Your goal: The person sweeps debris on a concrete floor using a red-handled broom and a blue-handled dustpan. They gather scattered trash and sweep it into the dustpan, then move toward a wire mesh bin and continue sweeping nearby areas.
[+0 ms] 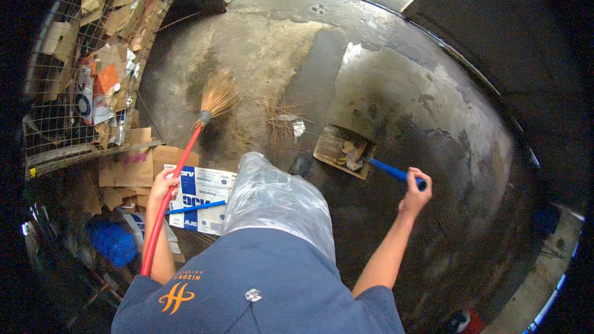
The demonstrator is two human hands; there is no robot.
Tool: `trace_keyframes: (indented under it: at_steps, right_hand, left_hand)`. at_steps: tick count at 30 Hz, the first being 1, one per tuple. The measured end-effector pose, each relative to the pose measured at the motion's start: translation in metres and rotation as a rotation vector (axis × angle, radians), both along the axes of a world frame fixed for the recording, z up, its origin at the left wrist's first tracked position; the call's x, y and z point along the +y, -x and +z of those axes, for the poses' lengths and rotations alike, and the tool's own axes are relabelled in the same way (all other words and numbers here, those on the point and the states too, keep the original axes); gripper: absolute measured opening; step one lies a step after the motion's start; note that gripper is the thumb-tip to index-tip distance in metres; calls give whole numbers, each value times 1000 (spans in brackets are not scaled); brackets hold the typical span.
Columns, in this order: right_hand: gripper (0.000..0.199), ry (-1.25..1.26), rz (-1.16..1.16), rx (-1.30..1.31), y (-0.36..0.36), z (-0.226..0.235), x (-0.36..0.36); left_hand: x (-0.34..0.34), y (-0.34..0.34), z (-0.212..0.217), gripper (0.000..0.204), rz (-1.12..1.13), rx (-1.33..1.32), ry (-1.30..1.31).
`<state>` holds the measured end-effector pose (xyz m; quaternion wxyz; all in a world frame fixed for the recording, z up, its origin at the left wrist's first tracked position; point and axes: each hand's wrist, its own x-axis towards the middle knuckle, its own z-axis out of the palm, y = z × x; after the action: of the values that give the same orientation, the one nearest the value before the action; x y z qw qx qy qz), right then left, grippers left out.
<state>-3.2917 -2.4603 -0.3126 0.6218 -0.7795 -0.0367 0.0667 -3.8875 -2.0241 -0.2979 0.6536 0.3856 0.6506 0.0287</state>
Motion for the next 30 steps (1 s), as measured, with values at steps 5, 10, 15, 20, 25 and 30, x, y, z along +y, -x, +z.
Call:
trace_keyframes:
  at_steps: [5, 10, 15, 20, 25, 30]
  right_hand:
    - [11, 35, 62, 21, 38, -19, 20]
    - [8, 183, 67, -37, 57, -18, 27]
    - [11, 221, 35, -134, 62, -29, 29]
    - [11, 218, 6, -102, 70, -30, 12]
    - [10, 262, 32, -83, 89, -30, 3]
    - [11, 263, 65, -114, 93, -27, 1]
  left_hand:
    - [-60, 0, -63, 38, -40, -8, 190]
    - [-140, 17, -65, 63, -129, -83, 315]
    - [-164, 48, -34, 61, -272, -135, 269]
    - [-155, 65, 13, 58, -327, -140, 124]
    - [-111, 60, 40, 58, -436, -92, -70]
    - [-39, 33, 5, 69, -286, -171, -31]
